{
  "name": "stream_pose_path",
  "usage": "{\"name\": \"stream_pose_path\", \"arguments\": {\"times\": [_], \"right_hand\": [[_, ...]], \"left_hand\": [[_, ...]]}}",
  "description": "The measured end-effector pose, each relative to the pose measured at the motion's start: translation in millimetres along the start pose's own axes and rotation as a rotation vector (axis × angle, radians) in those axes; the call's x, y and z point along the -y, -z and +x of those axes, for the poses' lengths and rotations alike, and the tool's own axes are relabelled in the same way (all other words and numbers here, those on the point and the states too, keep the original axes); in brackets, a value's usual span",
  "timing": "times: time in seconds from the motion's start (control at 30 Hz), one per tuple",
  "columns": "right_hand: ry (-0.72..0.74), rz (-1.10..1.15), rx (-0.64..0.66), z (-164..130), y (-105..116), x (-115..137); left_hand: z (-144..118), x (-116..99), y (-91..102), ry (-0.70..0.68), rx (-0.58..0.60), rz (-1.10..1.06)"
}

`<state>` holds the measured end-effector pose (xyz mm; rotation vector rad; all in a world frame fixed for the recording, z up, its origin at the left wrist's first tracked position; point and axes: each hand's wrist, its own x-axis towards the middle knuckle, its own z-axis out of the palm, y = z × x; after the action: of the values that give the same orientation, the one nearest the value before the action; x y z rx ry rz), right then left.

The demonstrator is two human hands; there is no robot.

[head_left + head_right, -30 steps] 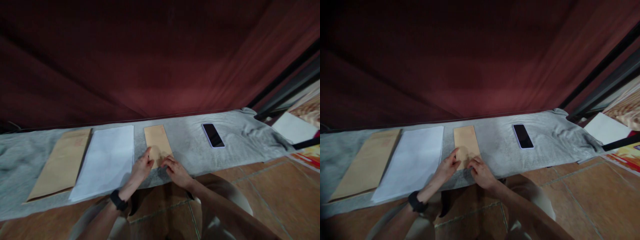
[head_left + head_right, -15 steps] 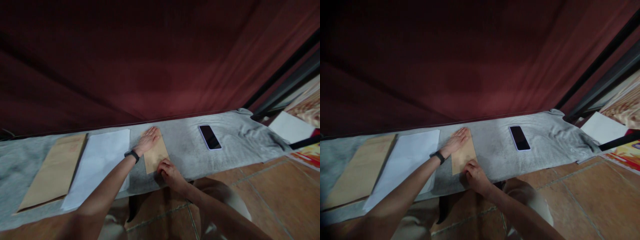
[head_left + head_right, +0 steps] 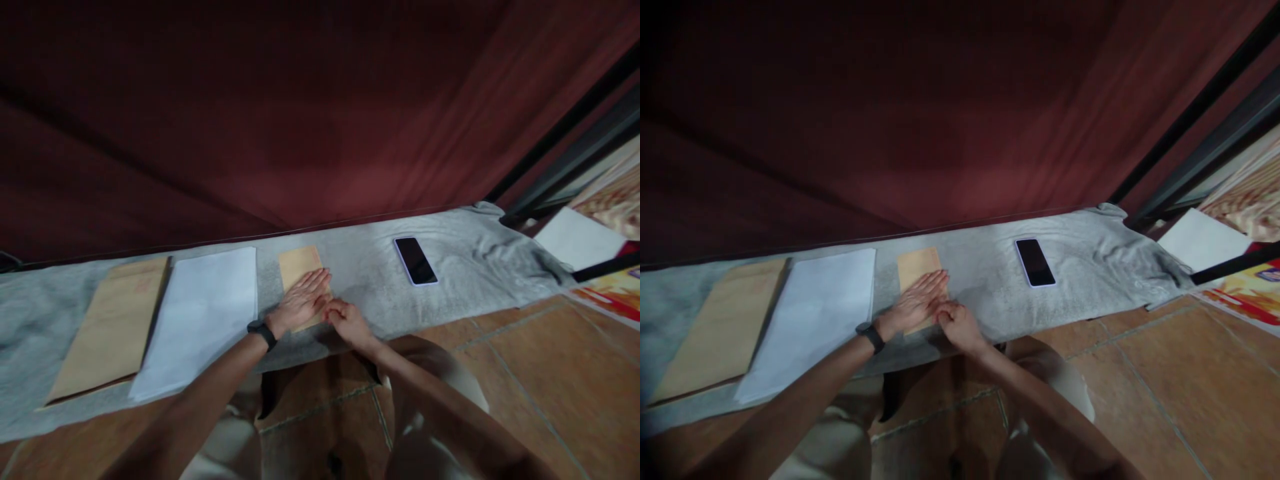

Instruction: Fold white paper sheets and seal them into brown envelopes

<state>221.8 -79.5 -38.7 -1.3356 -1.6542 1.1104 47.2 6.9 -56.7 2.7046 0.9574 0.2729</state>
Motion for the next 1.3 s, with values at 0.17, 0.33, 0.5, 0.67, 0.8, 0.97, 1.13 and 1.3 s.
{"name": "stream_pose_path", "arguments": {"times": [0.17,0.33,0.5,0.67,0.8,0.97,1.13,1.3], "right_hand": [[0.080,-0.336,-0.246,-0.4,18.3,-14.0],[0.128,-0.618,-0.265,-15.9,19.3,-32.1],[0.188,-0.744,-0.151,-38.6,21.0,-38.2],[0.232,-0.784,-0.057,-63.3,17.8,-33.6],[0.207,-0.689,0.026,-62.4,27.7,-17.7],[0.166,-0.460,0.077,-40.0,36.1,5.5],[0.287,-0.500,0.187,-31.4,18.1,6.0],[0.345,-0.585,0.163,-29.2,7.8,6.0]], "left_hand": [[-28.1,-38.0,-4.6,-0.034,0.003,-0.030],[-53.3,-65.6,-1.7,-0.020,-0.009,-0.087],[-72.3,-80.1,2.1,0.004,-0.006,-0.090],[-76.8,-82.6,2.8,0.031,-0.011,-0.119],[-76.2,-84.1,11.0,0.055,-0.010,-0.254],[-69.5,-77.9,27.7,0.089,-0.026,-0.448],[-62.8,-58.2,31.7,0.258,-0.125,-0.377],[-58.7,-38.4,14.5,0.259,-0.160,-0.184]]}}
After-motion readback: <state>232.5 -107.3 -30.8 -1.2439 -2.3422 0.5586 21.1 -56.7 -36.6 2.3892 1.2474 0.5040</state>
